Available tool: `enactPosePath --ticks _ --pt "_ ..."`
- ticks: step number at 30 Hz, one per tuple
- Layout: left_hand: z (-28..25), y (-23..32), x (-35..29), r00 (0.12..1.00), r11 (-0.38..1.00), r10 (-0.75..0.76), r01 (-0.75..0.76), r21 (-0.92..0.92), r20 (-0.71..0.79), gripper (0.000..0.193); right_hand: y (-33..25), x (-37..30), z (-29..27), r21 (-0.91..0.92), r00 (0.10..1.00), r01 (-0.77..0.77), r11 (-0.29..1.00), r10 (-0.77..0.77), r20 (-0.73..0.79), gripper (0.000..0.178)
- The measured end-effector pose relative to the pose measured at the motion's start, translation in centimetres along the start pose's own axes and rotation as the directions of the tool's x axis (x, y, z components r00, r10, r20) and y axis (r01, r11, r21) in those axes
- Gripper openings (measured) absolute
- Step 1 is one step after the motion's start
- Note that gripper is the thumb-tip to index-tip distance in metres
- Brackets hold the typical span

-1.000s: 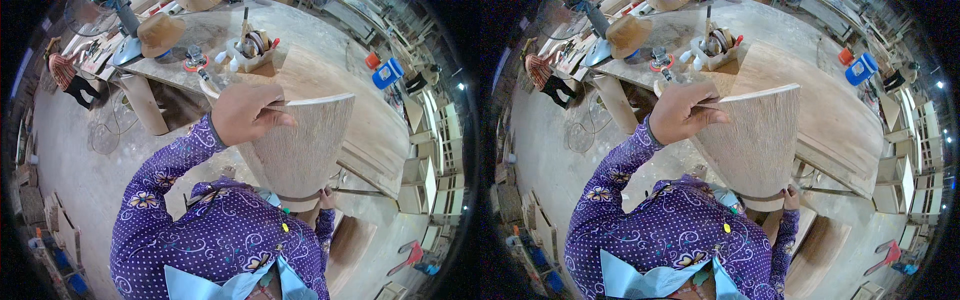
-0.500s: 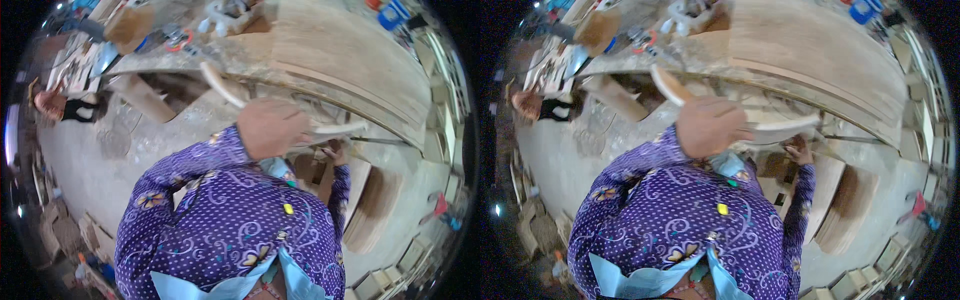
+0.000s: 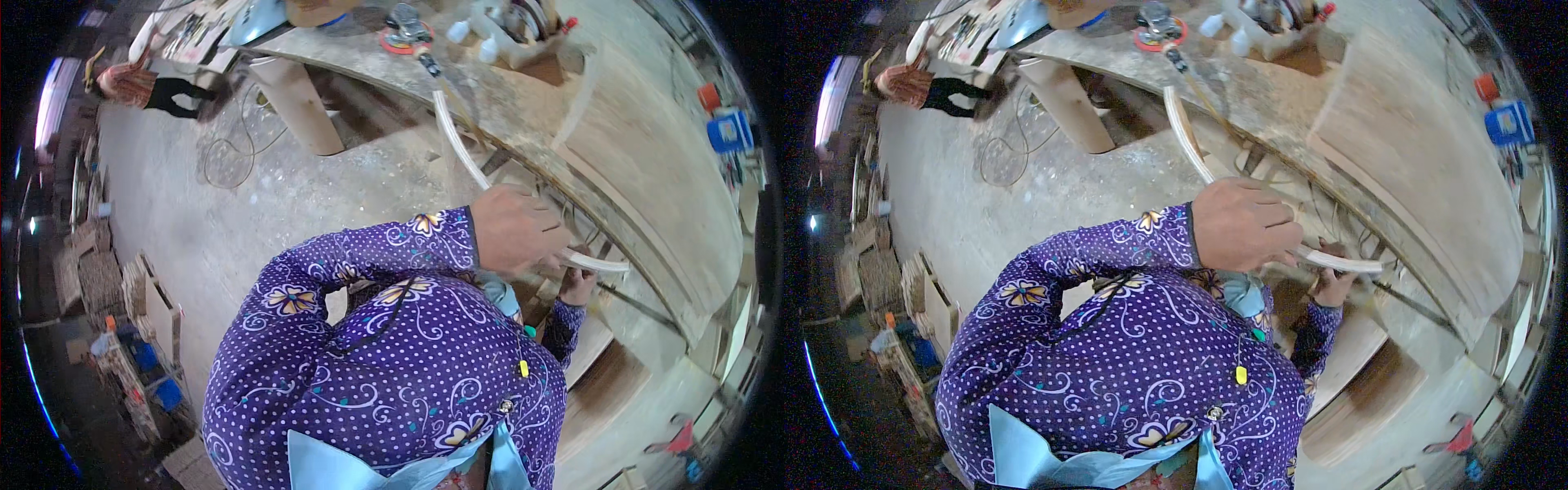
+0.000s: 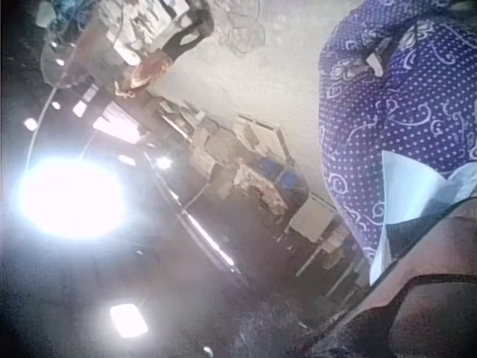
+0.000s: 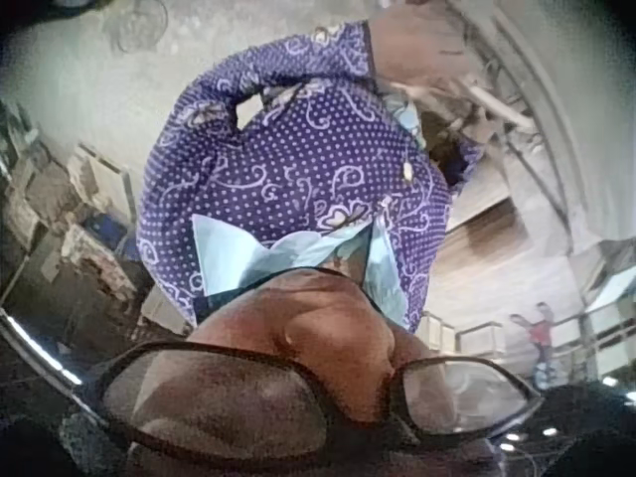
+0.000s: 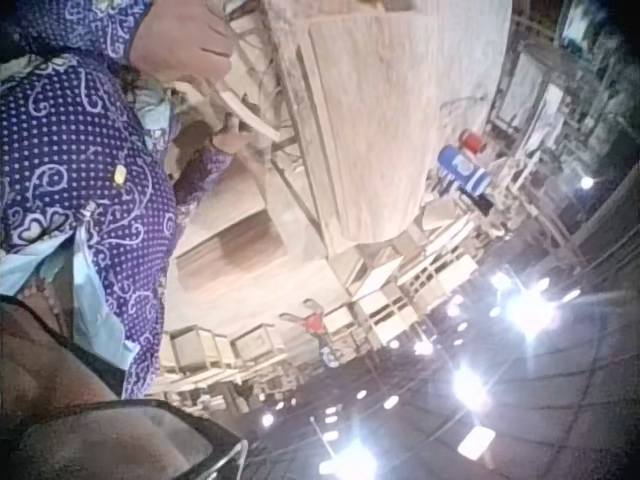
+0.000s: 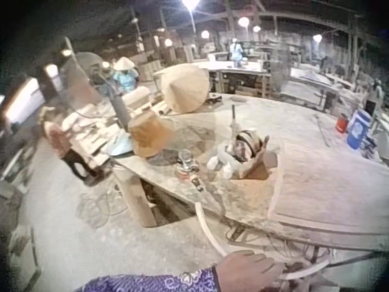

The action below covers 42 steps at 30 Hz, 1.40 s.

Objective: Applying glue and attaching wooden components to a large curved furniture piece in a workshop.

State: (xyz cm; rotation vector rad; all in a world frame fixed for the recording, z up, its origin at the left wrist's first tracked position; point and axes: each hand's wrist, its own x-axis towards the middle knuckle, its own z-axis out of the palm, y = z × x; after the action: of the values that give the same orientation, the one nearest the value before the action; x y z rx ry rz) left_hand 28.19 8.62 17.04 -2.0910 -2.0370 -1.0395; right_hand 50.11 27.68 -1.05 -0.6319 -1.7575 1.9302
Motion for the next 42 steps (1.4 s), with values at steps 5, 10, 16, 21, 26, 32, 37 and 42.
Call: enactPosePath --ticks 5,10,16,21,26,32,37,42 --pt "-1.1 -0.4 -0.4 0.997 0.998 -0.059 0.058 -0.006 -0.040 0.029 -1.5 1.3 0.9 0.188 0.999 -0.014 0.982 0.020 -0.030 0.032" --pt "-1.0 -0.6 -0.5 0.995 0.997 -0.068 0.065 -0.030 -0.077 0.029 -3.0 1.2 0.4 0.173 0.985 -0.012 0.985 0.041 -0.166 0.034" --pt "-0.7 -0.9 -0.8 0.982 0.994 -0.078 0.063 -0.094 -0.172 0.030 -5.4 1.4 0.8 0.126 0.989 0.020 0.992 -0.001 -0.148 0.032" --pt "-2.9 -2.6 -2.0 0.972 0.989 -0.037 0.002 -0.150 -0.233 0.033 -7.6 0.5 2.8 0.081 0.969 0.015 0.997 0.006 -0.246 0.025" --pt "-7.1 -7.8 -7.7 0.674 0.737 -0.633 0.373 -0.564 -0.381 0.037 -10.0 -0.1 2.2 -0.074 0.977 0.170 0.983 -0.177 -0.116 0.043" --pt "-5.2 -11.9 -9.2 0.586 0.046 -0.799 0.285 -0.957 0.136 0.043 -12.3 -1.2 1.0 -0.165 0.973 0.151 0.975 -0.176 -0.149 0.048" --pt "-4.8 -12.2 -8.6 0.633 -0.064 -0.722 0.341 -0.938 0.279 0.029 -13.6 -1.7 0.6 -0.032 0.990 0.128 0.991 -0.126 0.066 0.042" --pt "-4.0 -11.7 -8.5 0.652 -0.136 -0.685 0.324 -0.936 0.325 0.030 -13.5 -2.5 0.3 -0.084 0.994 0.106 0.991 -0.105 0.013 0.044"
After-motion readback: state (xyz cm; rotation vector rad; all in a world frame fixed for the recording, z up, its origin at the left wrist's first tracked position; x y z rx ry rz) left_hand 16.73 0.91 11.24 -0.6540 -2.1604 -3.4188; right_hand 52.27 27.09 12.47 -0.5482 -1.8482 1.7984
